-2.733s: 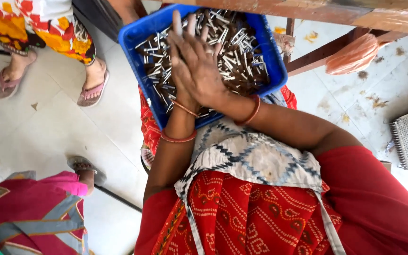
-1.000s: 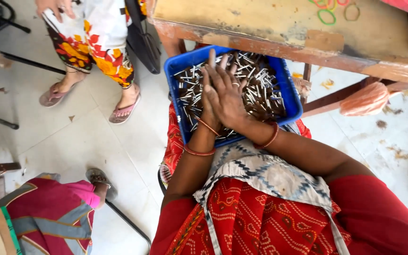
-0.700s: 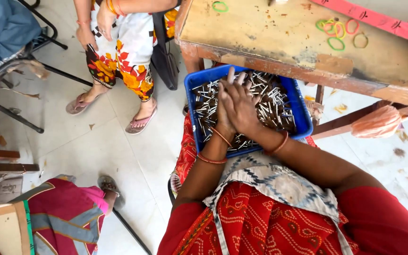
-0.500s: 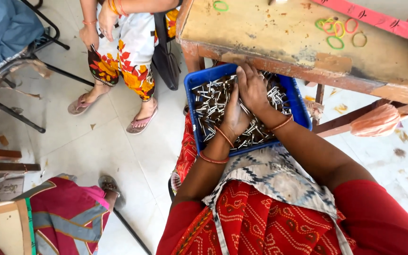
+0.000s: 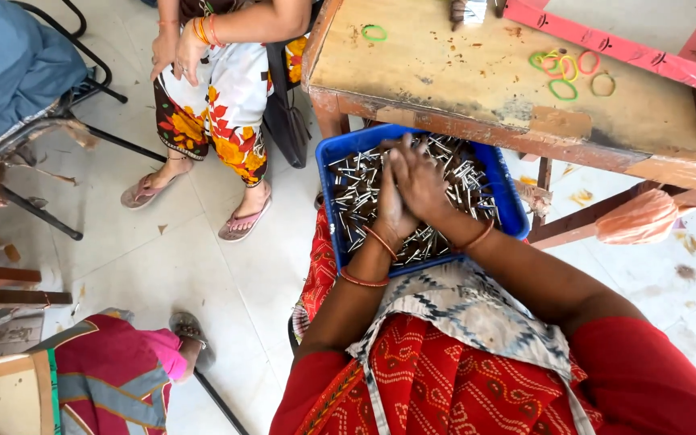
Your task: The person sorts small metal pins and fasteners into groups or bins.
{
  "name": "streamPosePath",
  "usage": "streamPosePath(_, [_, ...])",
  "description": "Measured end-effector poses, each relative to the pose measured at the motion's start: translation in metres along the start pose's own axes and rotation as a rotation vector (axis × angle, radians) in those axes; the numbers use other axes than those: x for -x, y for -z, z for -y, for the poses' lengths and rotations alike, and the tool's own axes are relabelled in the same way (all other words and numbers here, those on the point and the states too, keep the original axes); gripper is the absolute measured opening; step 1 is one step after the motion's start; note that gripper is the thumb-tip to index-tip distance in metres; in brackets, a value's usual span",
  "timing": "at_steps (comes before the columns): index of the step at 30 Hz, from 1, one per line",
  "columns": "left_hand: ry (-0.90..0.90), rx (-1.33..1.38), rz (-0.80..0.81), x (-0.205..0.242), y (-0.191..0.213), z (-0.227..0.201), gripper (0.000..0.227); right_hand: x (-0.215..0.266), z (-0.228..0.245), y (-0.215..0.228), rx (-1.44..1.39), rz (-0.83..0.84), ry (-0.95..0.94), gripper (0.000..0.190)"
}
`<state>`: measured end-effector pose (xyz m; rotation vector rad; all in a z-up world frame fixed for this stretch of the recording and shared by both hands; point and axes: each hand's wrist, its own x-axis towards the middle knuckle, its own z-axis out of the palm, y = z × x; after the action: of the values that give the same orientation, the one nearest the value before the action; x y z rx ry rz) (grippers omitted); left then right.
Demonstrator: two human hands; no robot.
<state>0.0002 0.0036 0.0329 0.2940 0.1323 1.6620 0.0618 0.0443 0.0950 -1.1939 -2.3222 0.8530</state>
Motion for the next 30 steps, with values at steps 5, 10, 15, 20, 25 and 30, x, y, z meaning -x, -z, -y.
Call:
streamPosePath(5, [-0.102,-0.146,-0.201,0.009,-0.027,-0.008,0.076,0.014,0.007,0.001,0.013,-0.124,0.305,0.052])
streamPosePath(10, [0.099,-0.125,-0.055,0.003,0.0,-0.001,0.075,-0.017,-0.01,-0.003,0.029,-0.042,0.008,0.054])
streamPosePath(15, [-0.13,-0.06,-0.097,0.007,-0.015,-0.009,0.072,0.026,0.015,-0.008,0.246,-0.197,0.331,0.059])
streamPosePath(20, [0.049,-0.088,-0.124,-0.005,-0.003,-0.006,0.063,-0.051,-0.027,0.024,0.003,-0.11,0.125,0.052])
streamPosePath(25, [0.145,-0.027,-0.115,0.013,-0.029,-0.025,0.078,-0.021,-0.029,0.055,-0.604,0.116,-0.098,0.086])
streamPosePath(30, [0.222,-0.19,-0.14,0.015,-0.06,-0.028,0.097,0.004,-0.049,0.062,-1.178,0.184,-0.138,0.1])
